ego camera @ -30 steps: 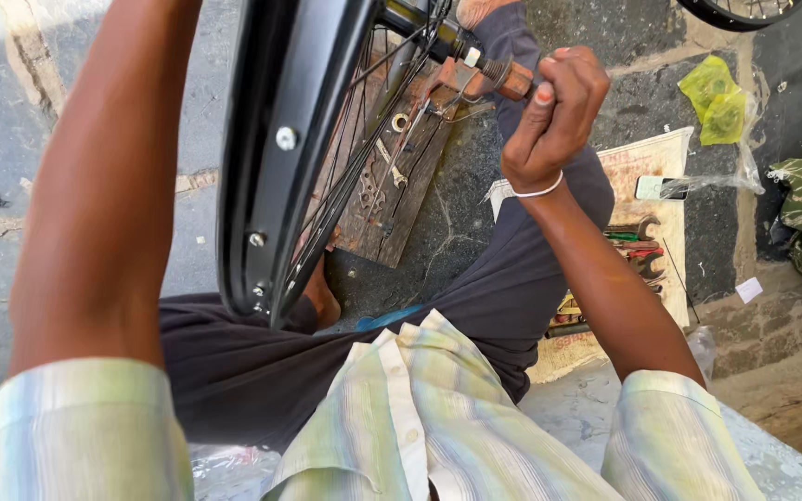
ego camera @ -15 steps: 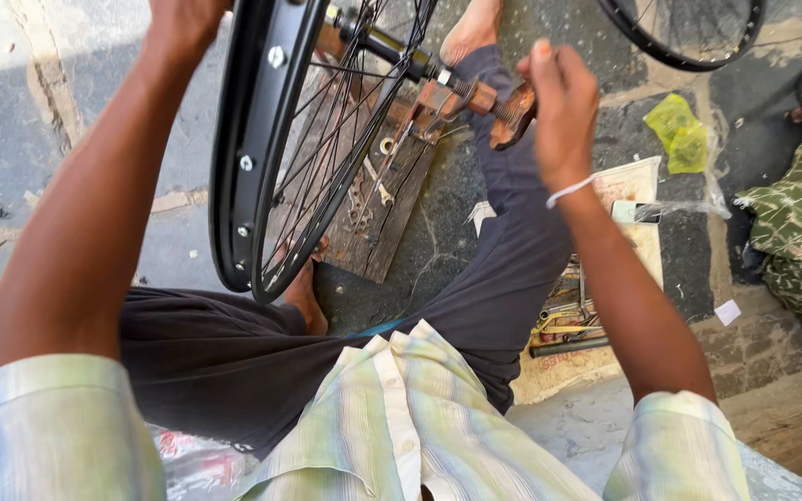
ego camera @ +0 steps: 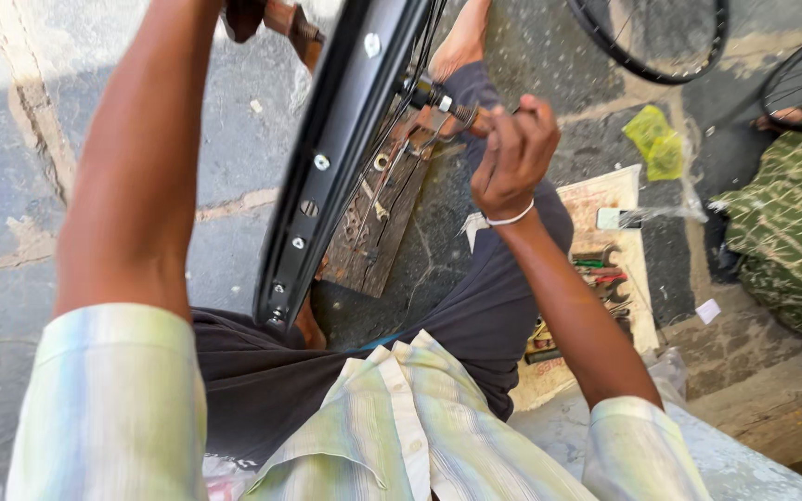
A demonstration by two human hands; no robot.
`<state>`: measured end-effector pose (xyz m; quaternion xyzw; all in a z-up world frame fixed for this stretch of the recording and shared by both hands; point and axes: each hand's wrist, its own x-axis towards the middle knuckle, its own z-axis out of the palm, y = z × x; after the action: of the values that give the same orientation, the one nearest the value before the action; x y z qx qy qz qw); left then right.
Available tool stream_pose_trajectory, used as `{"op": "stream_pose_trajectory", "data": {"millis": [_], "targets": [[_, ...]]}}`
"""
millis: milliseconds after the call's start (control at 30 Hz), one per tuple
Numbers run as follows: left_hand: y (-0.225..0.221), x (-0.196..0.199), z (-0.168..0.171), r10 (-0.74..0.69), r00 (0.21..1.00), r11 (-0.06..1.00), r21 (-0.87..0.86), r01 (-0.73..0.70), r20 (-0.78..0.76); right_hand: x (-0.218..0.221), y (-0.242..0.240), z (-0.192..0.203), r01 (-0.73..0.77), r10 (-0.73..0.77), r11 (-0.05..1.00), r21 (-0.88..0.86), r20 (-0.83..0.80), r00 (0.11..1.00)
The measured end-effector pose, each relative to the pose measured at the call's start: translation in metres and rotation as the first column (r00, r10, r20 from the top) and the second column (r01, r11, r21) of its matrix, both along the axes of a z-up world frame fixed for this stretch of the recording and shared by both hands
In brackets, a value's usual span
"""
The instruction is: The person attaches metal spokes to a bicycle wheel rim, threading them through holes and tightening them by hand while the wheel is held on a wooden support stand.
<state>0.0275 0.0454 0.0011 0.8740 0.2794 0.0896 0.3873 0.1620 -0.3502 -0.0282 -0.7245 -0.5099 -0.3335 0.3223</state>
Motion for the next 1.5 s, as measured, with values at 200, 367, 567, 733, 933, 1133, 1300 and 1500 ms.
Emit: {"op": "stream_pose_trajectory", "data": {"millis": [200,367,567,733,933,1133,1300,1500], "targets": [[-0.012,0.001,0.035,-0.027,0.987,0.991,-0.126,0.047,0.159,-0.033,-0.015,-0.036,0.207,-0.117,0.956,-0.208,0.375,0.920],[-0.015,-0.016,0.047,0.015,0.928,0.898,-0.414,0.151,0.371,-0.051,-0.028,-0.002,-0.142,0.160,0.974,-0.177,0.091,0.983],[-0.008,-0.080,0.020,0.230,0.940,0.767,-0.642,-0.015,0.252,0.045,0.020,0.059,0.327,-0.318,0.945,0.007,-0.220,0.922],[0.006,-0.053,-0.009,0.293,0.861,0.905,-0.410,-0.111,0.415,-0.015,0.014,0.004,0.412,-0.451,0.891,-0.192,-0.266,0.852],[0.003,-0.021,-0.026,0.175,0.914,0.766,-0.633,0.106,0.366,-0.155,-0.030,-0.051,0.073,-0.195,0.959,-0.274,-0.453,0.870],[-0.001,-0.019,-0.037,0.151,0.940,0.895,-0.446,0.000,0.305,-0.175,-0.020,0.016,-0.161,0.175,0.984,0.069,-0.410,0.895],[0.013,-0.030,-0.023,0.225,0.943,0.735,-0.678,0.001,0.246,-0.195,0.015,0.100,-0.355,0.445,0.895,0.270,-0.481,0.755],[-0.004,-0.032,-0.007,0.112,0.965,0.874,-0.485,0.017,0.236,-0.219,0.044,0.136,-0.394,0.494,0.869,0.300,-0.587,0.642]]}}
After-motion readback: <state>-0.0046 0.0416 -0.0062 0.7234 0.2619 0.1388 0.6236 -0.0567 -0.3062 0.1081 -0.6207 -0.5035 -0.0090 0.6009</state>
